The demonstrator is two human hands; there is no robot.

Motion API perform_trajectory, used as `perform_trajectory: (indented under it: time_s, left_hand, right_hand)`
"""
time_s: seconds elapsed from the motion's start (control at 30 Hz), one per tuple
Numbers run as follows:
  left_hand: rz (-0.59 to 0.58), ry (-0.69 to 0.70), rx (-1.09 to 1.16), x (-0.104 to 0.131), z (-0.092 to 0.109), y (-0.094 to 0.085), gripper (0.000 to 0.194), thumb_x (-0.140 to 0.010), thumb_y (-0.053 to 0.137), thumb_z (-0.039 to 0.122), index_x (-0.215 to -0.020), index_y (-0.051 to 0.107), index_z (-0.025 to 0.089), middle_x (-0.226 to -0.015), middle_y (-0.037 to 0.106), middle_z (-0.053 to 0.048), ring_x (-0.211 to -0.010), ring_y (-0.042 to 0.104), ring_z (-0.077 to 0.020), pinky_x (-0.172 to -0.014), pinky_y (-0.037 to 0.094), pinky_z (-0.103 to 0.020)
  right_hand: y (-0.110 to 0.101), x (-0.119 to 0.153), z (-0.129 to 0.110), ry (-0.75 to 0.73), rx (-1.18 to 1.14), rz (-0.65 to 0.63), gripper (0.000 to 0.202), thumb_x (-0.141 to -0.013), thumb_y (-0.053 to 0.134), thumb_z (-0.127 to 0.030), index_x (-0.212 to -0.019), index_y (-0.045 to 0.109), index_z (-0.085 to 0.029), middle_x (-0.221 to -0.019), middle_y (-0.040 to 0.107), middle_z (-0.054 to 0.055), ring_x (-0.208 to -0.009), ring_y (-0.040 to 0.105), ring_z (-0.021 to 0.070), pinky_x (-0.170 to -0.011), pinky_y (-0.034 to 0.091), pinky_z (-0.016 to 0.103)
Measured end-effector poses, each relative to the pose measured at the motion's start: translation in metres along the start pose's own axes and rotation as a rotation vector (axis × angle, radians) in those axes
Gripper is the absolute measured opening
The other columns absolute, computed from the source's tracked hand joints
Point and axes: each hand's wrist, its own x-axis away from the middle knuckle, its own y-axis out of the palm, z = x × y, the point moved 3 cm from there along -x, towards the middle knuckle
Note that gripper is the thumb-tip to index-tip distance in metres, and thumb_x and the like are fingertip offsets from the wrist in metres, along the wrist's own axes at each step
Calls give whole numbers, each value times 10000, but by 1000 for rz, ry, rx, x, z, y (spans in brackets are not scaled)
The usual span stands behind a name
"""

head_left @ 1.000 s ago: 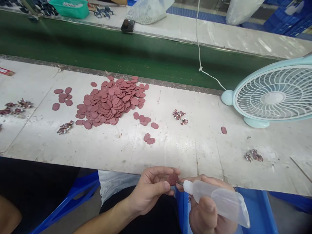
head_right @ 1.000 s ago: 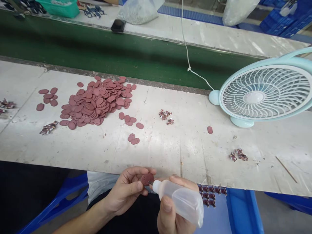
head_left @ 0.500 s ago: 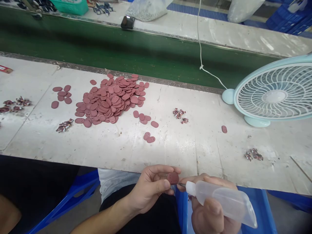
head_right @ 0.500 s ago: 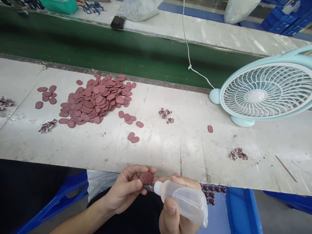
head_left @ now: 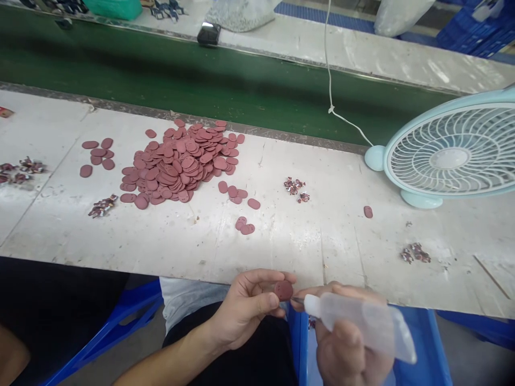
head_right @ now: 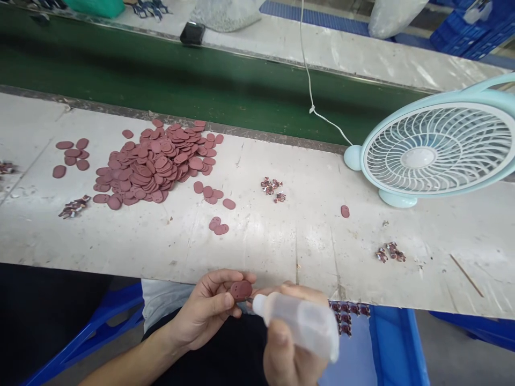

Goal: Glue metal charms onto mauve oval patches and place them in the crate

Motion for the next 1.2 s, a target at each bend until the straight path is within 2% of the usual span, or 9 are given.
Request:
perform_trajectory:
  time_s: [0.13, 0.23, 0.43, 0.5, 0.57, 0.67, 0.77, 0.9, 1.2]
  left_hand:
    - [0, 10, -12, 1, 2, -3, 238, -802, 816, 173, -1027, 795, 249, -1184, 777, -61, -1022, 758, -220, -690, 578, -182]
    - [24, 17, -10, 2, 6, -6, 227, -802, 815, 169, -1016, 795, 243, -1174, 776, -69, -1018, 761, -225, -691, 577, -185]
    - [113, 48, 14, 8, 17, -18, 212, -800, 815, 175, -1007, 795, 220, -1179, 777, -93, -1001, 765, -225, -666, 569, -169]
    - [144, 68, 14, 12, 20, -23, 221, -806, 811, 181, -1022, 793, 218, -1192, 773, -97, -1011, 762, -223, -671, 567, -166]
    - [170, 84, 13, 15, 23, -25, 228, -810, 806, 183, -1035, 790, 216, -1195, 772, -99, -1017, 759, -224, -674, 566, -172]
    - [180, 93, 11, 18, 25, -25, 227, -814, 801, 181, -1038, 787, 209, -1185, 773, -104, -1010, 758, -227, -669, 562, -182]
    - [174, 89, 5, 17, 27, -22, 232, -808, 806, 181, -1038, 785, 202, -1180, 773, -112, -988, 762, -228, -652, 556, -186]
    - [200, 81, 10, 19, 31, -20, 228, -799, 814, 185, -1024, 783, 190, -1178, 774, -120, -978, 768, -240, -635, 559, -191]
    - [269, 94, 20, 25, 37, -35, 221, -812, 808, 209, -1032, 785, 205, -1164, 780, -106, -948, 767, -215, -632, 560, -199]
  right_hand:
    - [-30, -35, 28, 281, -818, 29, 267, -978, 486, -420, -1104, 588, -208, -793, 671, 35, -654, 684, 184, -487, 567, 296]
    - [-56, -73, 66, 587, -1549, -147, 325, -936, 527, -325, -1217, 493, -166, -848, 596, 33, -772, 658, 154, -609, 608, 250]
    - [-78, -98, 84, 642, -1723, -485, 289, -963, 453, -281, -1226, 460, -162, -647, 410, -64, -523, 525, 146, -441, 543, 271]
    - [-65, -88, 70, 429, -1416, -404, 372, -973, 489, -374, -1272, 462, -155, -696, 451, -56, -507, 499, 115, -428, 504, 226]
    - [-44, -86, 54, 98, -632, -258, 382, -1011, 421, -425, -1304, 473, -185, -756, 513, -37, -550, 532, 109, -491, 525, 226]
    - [1, -107, 41, -198, 307, -195, 322, -1002, 479, -409, -1250, 570, -225, -1022, 668, 65, -929, 675, 208, -873, 586, 433]
    - [39, -144, 50, -277, 558, -303, 437, -946, 583, -417, -1320, 609, -193, -1455, 550, 151, -1413, 429, 331, -1187, 320, 564]
    - [55, -158, 65, -308, 849, -426, 607, -967, 532, -434, -1495, 475, -139, -1629, 355, 153, -1538, 185, 388, -1231, 165, 606]
    - [33, -71, 61, -342, 1223, -542, 665, -1013, 426, -496, -1603, 288, -222, -1703, 164, 66, -1557, 81, 399, -1205, 249, 627]
